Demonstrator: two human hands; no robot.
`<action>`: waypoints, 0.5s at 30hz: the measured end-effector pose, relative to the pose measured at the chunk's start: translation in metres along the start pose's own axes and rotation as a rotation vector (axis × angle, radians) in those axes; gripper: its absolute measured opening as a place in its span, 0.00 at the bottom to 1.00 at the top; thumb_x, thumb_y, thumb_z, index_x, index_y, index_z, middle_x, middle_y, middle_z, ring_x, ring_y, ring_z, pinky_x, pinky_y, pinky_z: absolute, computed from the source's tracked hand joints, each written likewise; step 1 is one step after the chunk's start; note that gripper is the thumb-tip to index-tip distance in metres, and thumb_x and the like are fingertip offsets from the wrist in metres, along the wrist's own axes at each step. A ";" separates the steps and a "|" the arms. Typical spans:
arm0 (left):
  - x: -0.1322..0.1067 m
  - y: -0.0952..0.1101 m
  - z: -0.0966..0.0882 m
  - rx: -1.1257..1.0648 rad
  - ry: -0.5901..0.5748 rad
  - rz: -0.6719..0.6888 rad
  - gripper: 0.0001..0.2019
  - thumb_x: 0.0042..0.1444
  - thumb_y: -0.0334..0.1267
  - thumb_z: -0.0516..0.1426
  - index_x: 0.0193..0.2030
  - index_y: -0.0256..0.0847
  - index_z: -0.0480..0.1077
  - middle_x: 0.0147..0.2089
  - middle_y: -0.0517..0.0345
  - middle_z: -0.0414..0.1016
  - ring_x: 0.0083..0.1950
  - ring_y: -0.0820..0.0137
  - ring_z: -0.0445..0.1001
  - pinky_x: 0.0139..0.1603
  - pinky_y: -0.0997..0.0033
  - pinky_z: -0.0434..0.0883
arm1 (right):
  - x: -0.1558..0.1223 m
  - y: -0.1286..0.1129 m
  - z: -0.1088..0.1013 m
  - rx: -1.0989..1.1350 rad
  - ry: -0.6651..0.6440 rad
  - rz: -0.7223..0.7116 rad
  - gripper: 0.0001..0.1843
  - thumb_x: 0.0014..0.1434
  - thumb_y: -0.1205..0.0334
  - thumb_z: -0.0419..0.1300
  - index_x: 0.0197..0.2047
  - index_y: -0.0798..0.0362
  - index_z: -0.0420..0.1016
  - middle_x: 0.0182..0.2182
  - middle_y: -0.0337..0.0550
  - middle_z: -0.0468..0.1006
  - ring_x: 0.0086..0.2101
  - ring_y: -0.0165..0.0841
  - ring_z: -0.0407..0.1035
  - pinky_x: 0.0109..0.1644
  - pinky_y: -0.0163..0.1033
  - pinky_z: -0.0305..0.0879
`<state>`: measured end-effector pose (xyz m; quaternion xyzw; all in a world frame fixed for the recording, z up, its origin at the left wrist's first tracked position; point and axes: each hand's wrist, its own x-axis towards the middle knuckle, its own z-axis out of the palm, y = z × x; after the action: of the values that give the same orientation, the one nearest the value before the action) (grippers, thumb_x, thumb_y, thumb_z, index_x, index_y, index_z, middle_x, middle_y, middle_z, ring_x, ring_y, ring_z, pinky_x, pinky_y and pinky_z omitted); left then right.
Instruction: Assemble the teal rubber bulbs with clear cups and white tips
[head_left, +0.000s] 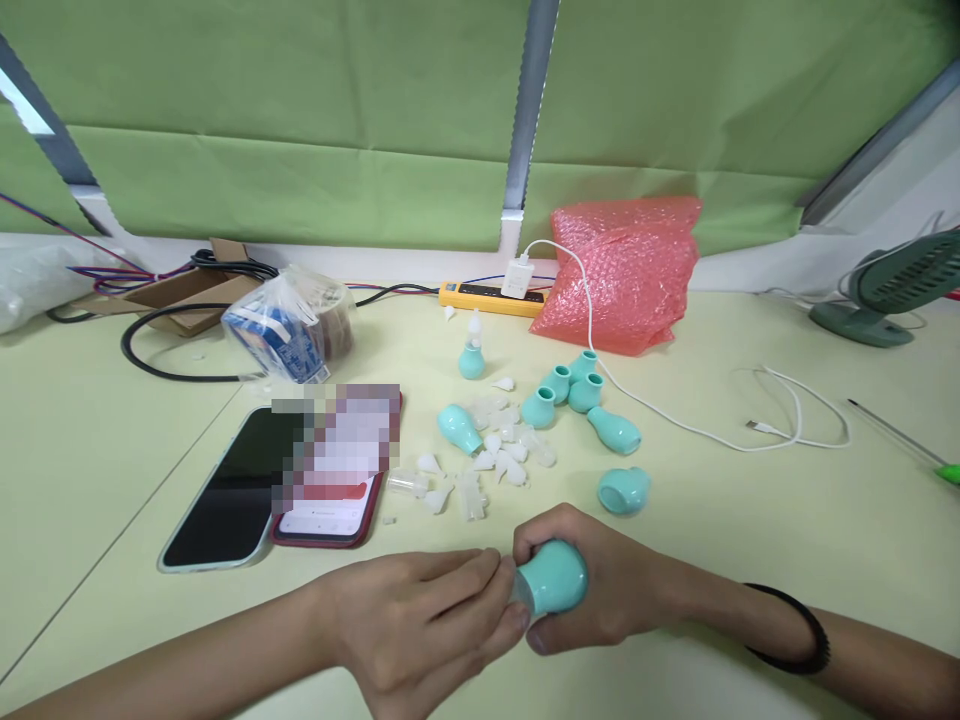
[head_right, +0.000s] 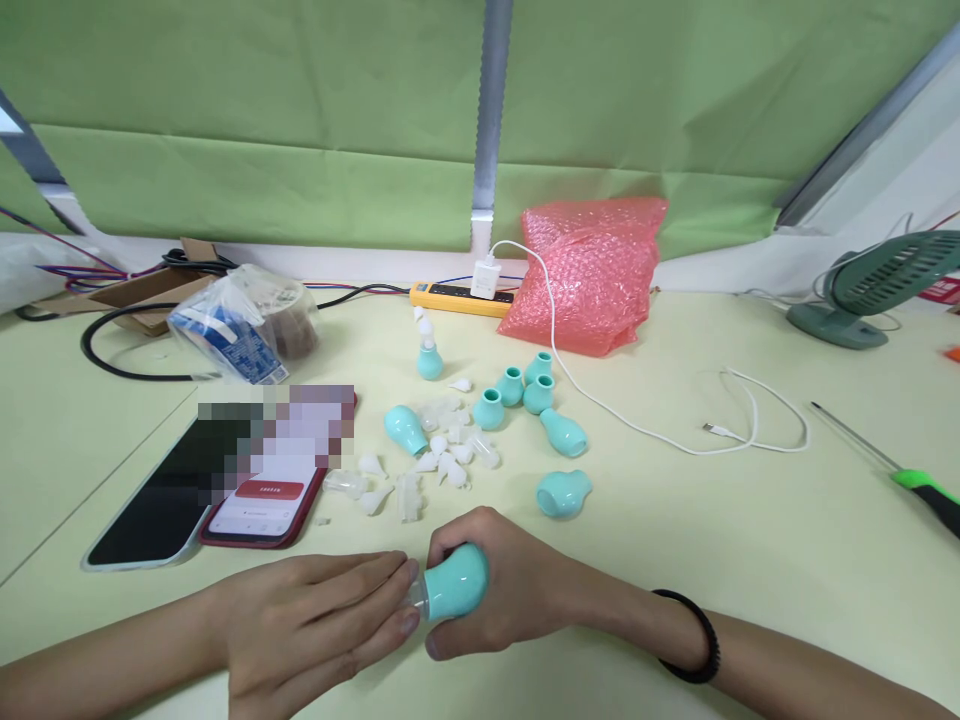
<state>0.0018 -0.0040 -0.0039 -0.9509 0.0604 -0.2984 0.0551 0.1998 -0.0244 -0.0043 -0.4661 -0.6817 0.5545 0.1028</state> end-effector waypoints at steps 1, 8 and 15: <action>0.001 0.000 -0.001 -0.006 -0.005 -0.008 0.19 0.52 0.23 0.40 0.38 0.20 0.70 0.33 0.39 0.76 0.37 0.57 0.74 0.35 0.65 0.74 | 0.000 0.000 0.000 0.003 -0.006 0.004 0.12 0.35 0.67 0.61 0.26 0.54 0.63 0.19 0.30 0.60 0.20 0.22 0.54 0.19 0.26 0.52; 0.002 -0.004 -0.007 -0.028 -0.004 -0.069 0.17 0.52 0.23 0.42 0.38 0.23 0.70 0.34 0.41 0.76 0.38 0.58 0.74 0.34 0.67 0.74 | 0.000 0.001 -0.002 0.060 -0.013 0.026 0.17 0.34 0.63 0.63 0.30 0.54 0.65 0.24 0.33 0.62 0.24 0.25 0.58 0.23 0.28 0.56; -0.014 -0.009 0.002 -0.019 0.062 -0.202 0.13 0.53 0.25 0.47 0.43 0.28 0.67 0.37 0.45 0.74 0.43 0.61 0.70 0.34 0.67 0.73 | 0.004 -0.004 -0.003 0.227 -0.031 0.012 0.15 0.38 0.59 0.64 0.29 0.54 0.65 0.21 0.33 0.60 0.21 0.23 0.55 0.20 0.27 0.53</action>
<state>-0.0082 0.0073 -0.0122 -0.9429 -0.0314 -0.3312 0.0137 0.1977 -0.0194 -0.0011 -0.4467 -0.6132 0.6360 0.1412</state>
